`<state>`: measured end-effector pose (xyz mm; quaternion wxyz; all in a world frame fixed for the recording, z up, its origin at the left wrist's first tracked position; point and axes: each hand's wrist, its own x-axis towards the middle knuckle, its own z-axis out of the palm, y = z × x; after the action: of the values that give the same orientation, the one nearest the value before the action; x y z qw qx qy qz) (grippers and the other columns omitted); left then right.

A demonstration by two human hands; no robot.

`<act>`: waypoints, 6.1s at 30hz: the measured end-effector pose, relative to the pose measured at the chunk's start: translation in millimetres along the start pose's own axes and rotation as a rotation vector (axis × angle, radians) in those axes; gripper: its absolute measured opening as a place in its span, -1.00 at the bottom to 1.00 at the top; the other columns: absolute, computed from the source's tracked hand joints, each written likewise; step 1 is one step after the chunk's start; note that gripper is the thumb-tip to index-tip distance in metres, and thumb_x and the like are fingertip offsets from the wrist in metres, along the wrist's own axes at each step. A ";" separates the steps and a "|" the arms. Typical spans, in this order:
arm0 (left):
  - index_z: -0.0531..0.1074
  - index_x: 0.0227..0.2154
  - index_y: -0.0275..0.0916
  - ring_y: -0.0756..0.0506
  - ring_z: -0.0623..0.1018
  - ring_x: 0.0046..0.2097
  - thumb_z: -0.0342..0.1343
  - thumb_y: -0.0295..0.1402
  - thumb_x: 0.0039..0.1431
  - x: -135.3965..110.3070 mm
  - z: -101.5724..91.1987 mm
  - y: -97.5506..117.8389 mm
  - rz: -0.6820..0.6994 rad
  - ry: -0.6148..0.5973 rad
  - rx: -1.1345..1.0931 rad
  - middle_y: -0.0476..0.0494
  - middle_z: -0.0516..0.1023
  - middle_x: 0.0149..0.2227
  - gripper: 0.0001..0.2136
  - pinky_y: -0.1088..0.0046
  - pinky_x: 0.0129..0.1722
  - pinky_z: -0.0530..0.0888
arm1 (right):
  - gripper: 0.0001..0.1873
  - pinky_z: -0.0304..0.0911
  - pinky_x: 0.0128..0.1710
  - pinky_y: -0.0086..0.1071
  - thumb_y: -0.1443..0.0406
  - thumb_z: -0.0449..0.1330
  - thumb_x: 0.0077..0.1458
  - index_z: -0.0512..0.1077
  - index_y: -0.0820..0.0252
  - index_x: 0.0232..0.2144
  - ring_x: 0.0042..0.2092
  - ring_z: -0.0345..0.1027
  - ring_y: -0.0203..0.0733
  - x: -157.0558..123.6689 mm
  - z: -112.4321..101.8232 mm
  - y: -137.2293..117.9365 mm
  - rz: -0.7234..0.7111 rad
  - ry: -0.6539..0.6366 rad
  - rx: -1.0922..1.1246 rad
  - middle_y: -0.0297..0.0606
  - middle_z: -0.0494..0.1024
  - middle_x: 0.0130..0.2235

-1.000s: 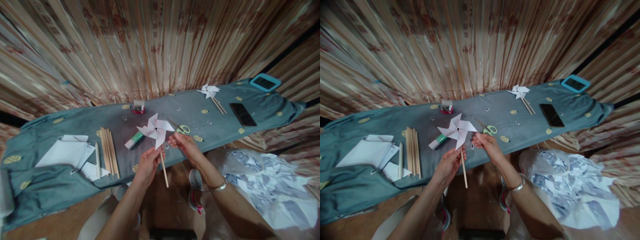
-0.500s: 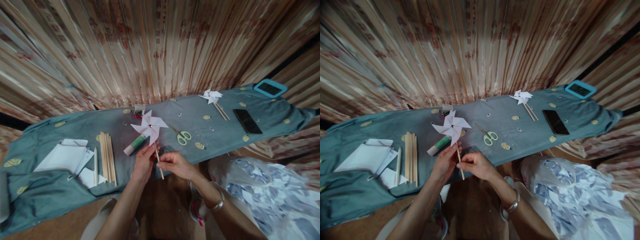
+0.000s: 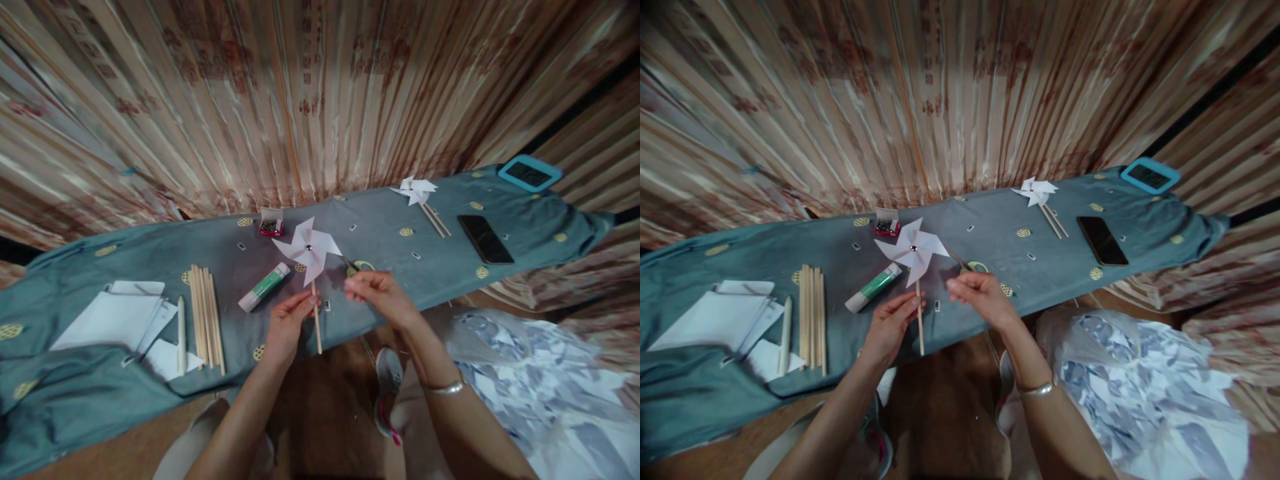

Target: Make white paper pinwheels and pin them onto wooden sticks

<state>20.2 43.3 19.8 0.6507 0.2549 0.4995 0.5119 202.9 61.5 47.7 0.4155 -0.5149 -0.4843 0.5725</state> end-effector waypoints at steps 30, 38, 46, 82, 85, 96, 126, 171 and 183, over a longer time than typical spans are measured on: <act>0.65 -0.45 -0.24 -0.05 0.56 -0.43 0.45 -0.17 -0.30 -2.1 -3.2 -3.1 0.031 -0.099 0.245 -0.13 0.66 -0.46 -0.69 0.45 -0.32 0.51 | -0.62 0.03 -0.45 -0.39 0.01 0.47 -0.33 0.52 0.16 -0.61 -0.51 0.14 -0.36 19.6 -12.3 -2.9 -0.017 0.162 0.151 -0.40 0.42 -0.60; 0.65 -0.46 -0.23 -0.04 0.55 -0.43 0.45 -0.17 -0.32 -2.6 -1.3 -2.2 0.028 -0.086 0.233 -0.12 0.66 -0.47 -0.68 0.46 -0.31 0.50 | -0.64 0.08 -0.40 -0.39 0.03 0.47 -0.31 0.51 0.16 -0.63 -0.48 0.18 -0.36 13.0 -7.8 -5.4 -0.003 0.114 0.163 -0.40 0.44 -0.58; 0.65 -0.45 -0.25 -0.06 0.56 -0.42 0.44 -0.19 -0.30 -1.9 -1.5 -3.6 0.042 -0.079 0.250 -0.13 0.66 -0.46 -0.70 0.42 -0.30 0.51 | -0.66 0.10 -0.40 -0.39 0.04 0.47 -0.31 0.54 0.15 -0.61 -0.47 0.20 -0.35 10.6 -6.0 -4.2 -0.008 0.114 0.163 -0.39 0.47 -0.56; 0.61 -0.50 -0.27 0.08 0.33 -0.63 0.36 -0.18 -0.19 -7.8 -1.5 -2.7 0.107 -0.120 0.230 -0.03 0.52 -0.57 -0.75 0.53 -0.60 0.29 | -0.72 0.38 -0.30 -0.35 0.20 0.50 -0.35 0.60 0.16 -0.50 -0.40 0.50 -0.21 20.0 16.1 -6.0 0.082 0.105 0.542 -0.31 0.66 -0.45; 0.61 -0.50 -0.27 0.09 0.31 -0.63 0.32 -0.18 -0.15 -7.8 -2.8 -0.1 0.162 -0.115 0.298 -0.01 0.49 -0.57 -0.77 0.54 -0.60 0.28 | -0.71 0.39 -0.27 -0.34 0.21 0.50 -0.34 0.61 0.19 -0.48 -0.36 0.52 -0.18 22.1 17.3 -3.3 0.093 0.116 0.555 -0.27 0.67 -0.43; 0.64 -0.49 -0.20 0.04 0.35 -0.58 0.25 -0.27 -0.04 -6.6 -11.8 4.1 0.330 -0.057 0.457 0.01 0.40 -0.61 -0.86 0.52 -0.56 0.30 | -0.71 0.47 -0.23 -0.29 0.23 0.49 -0.37 0.56 0.16 -0.50 -0.32 0.54 -0.11 32.2 27.2 7.0 0.121 0.125 0.655 -0.29 0.65 -0.46; 0.63 -0.36 -0.19 -0.02 0.47 -0.43 0.17 -0.36 0.14 7.7 -31.2 2.0 0.547 -0.081 0.670 -0.02 0.51 -0.51 -0.87 0.46 -0.38 0.40 | -0.83 0.50 -0.16 -0.47 0.39 0.33 -0.10 0.50 0.08 -0.39 -0.25 0.57 -0.32 39.7 21.3 13.0 0.345 0.009 0.883 -0.39 0.69 -0.30; 0.58 -0.33 -0.22 -0.17 0.61 -0.20 0.27 -0.12 0.02 2.0 -10.9 9.3 0.352 -0.240 0.343 -0.15 0.65 -0.27 -0.73 0.29 -0.17 0.53 | -0.72 0.36 -0.26 -0.38 0.22 0.51 -0.34 0.62 0.11 -0.45 -0.37 0.46 -0.27 3.9 34.6 4.4 0.104 -0.047 0.365 -0.37 0.65 -0.39; 0.59 -0.47 -0.24 -0.05 0.53 -0.44 0.33 -0.25 -0.15 3.9 -6.0 3.8 0.204 -0.138 0.161 -0.03 0.61 -0.47 -0.82 0.38 -0.34 0.49 | -0.70 0.33 -0.31 -0.39 0.18 0.51 -0.31 0.62 0.14 -0.45 -0.41 0.42 -0.30 3.0 34.8 10.4 0.098 -0.092 0.316 -0.37 0.62 -0.44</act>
<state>13.1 47.1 19.3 0.6054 0.3903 0.4647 0.5150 168.2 58.0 37.0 0.4404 -0.4394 -0.3810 0.6840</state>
